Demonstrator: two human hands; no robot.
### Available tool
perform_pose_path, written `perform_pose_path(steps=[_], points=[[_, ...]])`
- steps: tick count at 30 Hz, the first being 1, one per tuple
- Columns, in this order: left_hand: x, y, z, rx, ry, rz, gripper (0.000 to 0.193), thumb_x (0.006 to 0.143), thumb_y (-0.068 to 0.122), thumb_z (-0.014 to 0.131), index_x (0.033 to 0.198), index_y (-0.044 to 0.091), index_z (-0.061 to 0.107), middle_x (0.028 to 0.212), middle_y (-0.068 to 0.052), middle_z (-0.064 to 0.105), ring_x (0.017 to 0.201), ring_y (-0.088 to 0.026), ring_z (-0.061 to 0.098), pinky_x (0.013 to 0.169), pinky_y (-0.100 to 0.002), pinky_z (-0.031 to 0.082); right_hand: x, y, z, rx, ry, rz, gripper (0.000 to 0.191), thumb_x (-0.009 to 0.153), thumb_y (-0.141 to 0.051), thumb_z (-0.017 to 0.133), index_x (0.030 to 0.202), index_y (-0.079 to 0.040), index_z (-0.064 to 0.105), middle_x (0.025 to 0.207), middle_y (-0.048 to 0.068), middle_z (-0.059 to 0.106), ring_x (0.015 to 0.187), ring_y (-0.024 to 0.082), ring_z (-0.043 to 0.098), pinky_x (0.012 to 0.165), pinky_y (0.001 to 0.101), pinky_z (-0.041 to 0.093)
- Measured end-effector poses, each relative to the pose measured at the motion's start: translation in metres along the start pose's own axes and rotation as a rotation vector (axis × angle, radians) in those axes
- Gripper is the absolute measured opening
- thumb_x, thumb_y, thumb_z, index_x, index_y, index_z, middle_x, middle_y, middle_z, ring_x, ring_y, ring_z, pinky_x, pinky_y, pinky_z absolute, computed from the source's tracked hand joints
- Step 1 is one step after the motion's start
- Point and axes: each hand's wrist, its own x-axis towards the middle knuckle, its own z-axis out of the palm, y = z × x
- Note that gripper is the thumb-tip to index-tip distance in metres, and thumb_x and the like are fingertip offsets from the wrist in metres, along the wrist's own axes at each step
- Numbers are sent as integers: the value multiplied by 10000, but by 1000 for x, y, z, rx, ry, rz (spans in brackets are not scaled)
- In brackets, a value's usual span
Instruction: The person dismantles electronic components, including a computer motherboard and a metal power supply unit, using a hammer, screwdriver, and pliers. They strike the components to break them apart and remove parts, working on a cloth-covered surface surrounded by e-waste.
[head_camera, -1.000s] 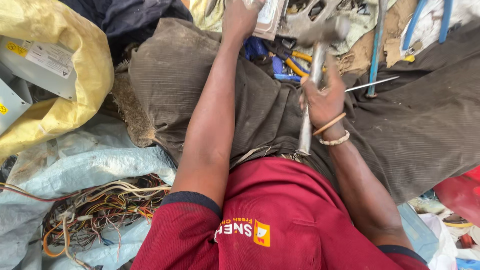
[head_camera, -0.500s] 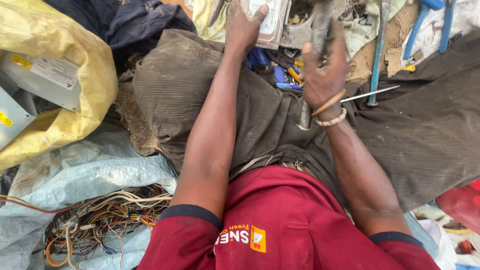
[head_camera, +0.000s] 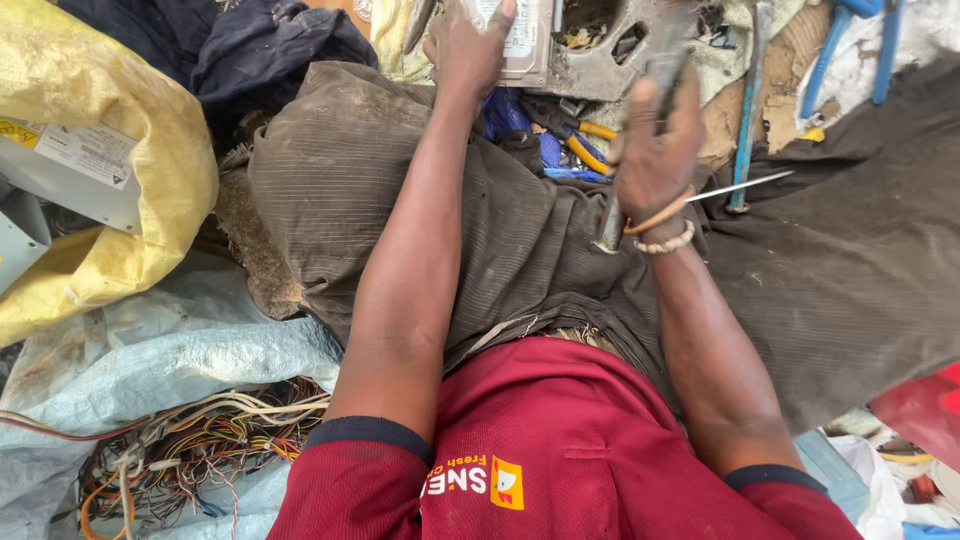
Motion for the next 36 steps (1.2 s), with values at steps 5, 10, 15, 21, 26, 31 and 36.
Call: perform_pose_path(steps=[5,10,15,21,26,31,36], points=[[-1,-5,-1,5,-45,-13,913,908,625,643,1586,111,313,1601,-238,329,1484,-503,240,1160,-676,269,4,25,35,-133,107,-65,602,1115,-450,515,1514,-12,411,846,2,621,616,77,584,500,262,528],[6,-4,-1,109,-70,-94,983,868,706,642,1570,121,281,1640,-224,226,1500,-486,176,1139,-696,237,9,25,21,-197,-139,-162,383,1189,-387,583,1314,-25,581,897,29,590,741,95,540,621,269,462],[4,-6,3,92,-63,-28,992,874,717,671,1574,96,342,1647,-250,273,1518,-510,191,1185,-668,237,-16,12,-2,-8,138,-40,491,1149,-437,517,1428,-36,465,825,3,592,564,68,557,468,232,478],[7,-9,-4,-172,-157,15,910,872,660,670,1500,46,432,1573,-306,414,1414,-556,336,1128,-658,346,7,52,44,-115,-134,29,528,1130,-415,606,1465,-14,532,897,48,588,570,103,545,477,262,479],[8,-6,-6,12,23,100,991,855,649,757,1503,17,352,1539,-317,278,1390,-569,199,1081,-664,267,-21,38,18,-74,-80,-41,299,1146,-291,544,1330,-63,482,887,33,592,661,121,575,552,276,470],[-12,22,-8,118,158,60,1104,734,634,766,1588,138,272,1499,-274,391,1397,-519,343,1067,-653,374,-80,24,-3,382,-106,494,194,1070,-299,597,1081,-118,528,705,-9,535,478,82,524,381,248,424],[-58,54,-24,318,237,351,1371,679,706,821,1577,2,61,1491,-317,332,1322,-516,369,1014,-677,345,-78,70,4,502,-148,710,238,1039,-324,566,1081,-92,596,724,16,615,482,98,552,402,256,448]])
